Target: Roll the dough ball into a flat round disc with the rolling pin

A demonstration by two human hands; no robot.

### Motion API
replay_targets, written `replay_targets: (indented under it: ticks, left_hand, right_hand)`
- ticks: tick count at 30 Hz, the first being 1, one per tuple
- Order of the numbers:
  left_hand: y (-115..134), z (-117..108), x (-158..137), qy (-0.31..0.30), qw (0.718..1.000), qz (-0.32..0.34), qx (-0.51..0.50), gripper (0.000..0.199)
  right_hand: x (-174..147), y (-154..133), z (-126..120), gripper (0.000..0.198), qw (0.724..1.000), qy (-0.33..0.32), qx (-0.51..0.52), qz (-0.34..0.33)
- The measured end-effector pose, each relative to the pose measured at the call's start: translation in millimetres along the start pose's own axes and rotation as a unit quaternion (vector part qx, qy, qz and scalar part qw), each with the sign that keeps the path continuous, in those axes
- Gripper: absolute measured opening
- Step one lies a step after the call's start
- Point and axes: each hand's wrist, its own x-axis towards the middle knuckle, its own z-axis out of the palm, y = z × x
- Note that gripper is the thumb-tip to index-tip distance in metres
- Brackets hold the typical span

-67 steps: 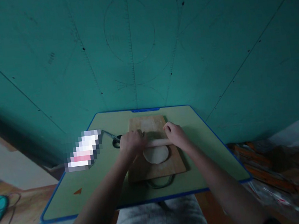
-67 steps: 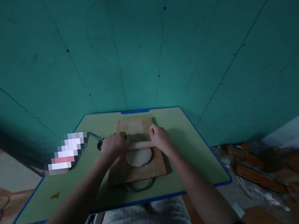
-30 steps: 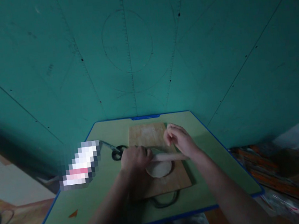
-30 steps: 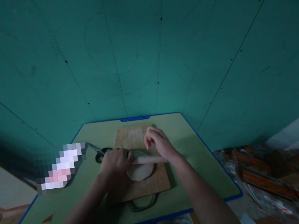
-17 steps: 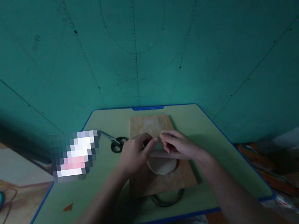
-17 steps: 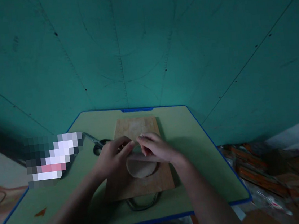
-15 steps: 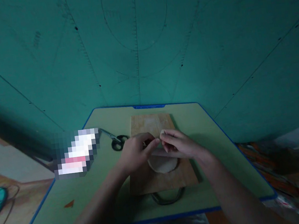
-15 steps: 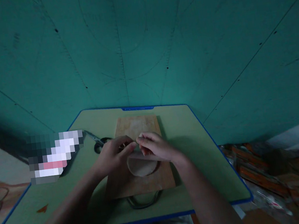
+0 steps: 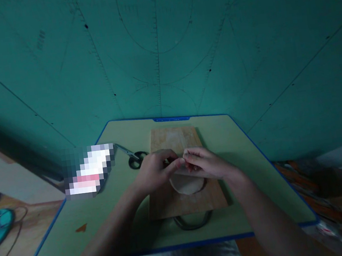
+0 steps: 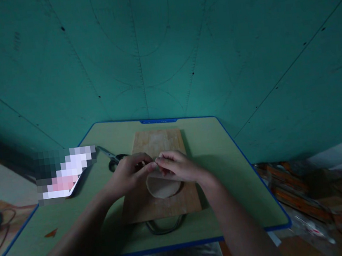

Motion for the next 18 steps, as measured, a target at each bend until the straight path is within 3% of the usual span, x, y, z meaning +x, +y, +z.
replay_targets:
  ticks: [6, 18]
  left_hand:
    - [-2.6, 0.7, 0.0, 0.004, 1.000, 0.009, 0.006, 0.036]
    - [-4.6, 0.1, 0.8, 0.002, 1.000, 0.027, -0.001, 0.037]
  right_hand:
    - [1.1, 2.6, -2.5, 0.047, 1.000, -0.001, -0.026, -0.017]
    - [-1.5, -0.2, -2.9, 0.044, 0.999, -0.024, 0.027, 0.008]
